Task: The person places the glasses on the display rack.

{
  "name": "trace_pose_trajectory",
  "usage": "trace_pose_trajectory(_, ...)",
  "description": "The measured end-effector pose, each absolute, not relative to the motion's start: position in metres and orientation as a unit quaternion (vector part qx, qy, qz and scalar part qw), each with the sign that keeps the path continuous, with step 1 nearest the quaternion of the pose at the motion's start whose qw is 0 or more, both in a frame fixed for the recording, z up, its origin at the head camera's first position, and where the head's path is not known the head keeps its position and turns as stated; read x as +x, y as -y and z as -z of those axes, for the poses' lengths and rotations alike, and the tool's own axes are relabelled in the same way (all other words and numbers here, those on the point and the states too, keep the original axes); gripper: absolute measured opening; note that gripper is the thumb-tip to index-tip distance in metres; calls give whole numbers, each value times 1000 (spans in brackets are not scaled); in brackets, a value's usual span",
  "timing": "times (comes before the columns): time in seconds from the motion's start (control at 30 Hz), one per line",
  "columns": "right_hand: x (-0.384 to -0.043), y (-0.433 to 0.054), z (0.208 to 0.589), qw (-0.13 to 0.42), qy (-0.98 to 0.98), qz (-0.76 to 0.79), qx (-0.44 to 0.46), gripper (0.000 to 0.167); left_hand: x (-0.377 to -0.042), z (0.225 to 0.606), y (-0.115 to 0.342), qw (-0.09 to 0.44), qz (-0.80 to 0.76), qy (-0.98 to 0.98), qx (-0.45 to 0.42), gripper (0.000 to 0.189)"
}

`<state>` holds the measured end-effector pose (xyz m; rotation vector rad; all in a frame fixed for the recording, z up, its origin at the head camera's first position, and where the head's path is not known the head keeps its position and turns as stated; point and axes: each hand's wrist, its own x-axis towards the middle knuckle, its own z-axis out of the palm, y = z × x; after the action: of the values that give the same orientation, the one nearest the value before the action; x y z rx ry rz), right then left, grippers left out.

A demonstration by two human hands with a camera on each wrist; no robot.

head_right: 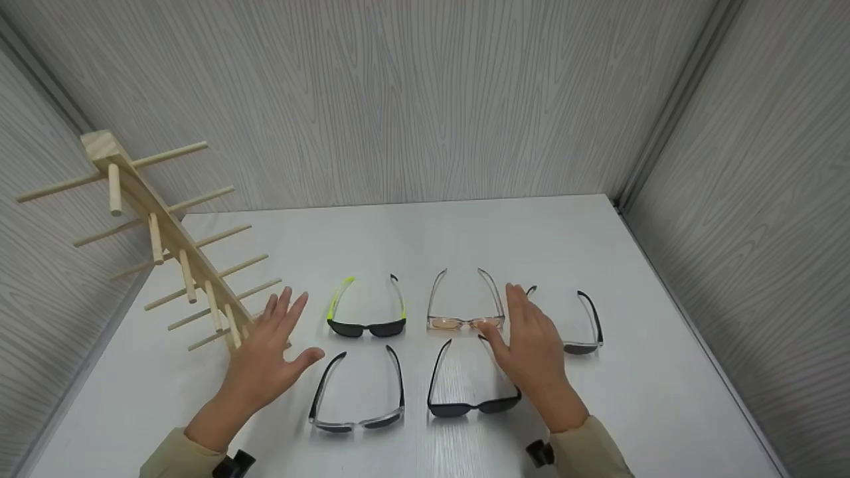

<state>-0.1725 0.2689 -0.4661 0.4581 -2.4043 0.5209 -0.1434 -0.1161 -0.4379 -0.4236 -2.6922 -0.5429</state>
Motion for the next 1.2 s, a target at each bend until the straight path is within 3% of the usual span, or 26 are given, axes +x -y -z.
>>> trace_pose_trajectory(0.43, -153, -229, 472, 262, 913, -262, 170, 50, -131, 451, 120, 191, 301, 923, -144, 68)
trace_pose_trajectory(0.87, -133, -193, 483, 184, 916, -315, 166, 40, -118, 464, 126, 117, 371, 918, -77, 64)
trace_pose_trajectory(1.2, -125, -169, 488, 136, 893, -374, 212, 29, -114, 481, 133, 54, 422, 904, -47, 56)
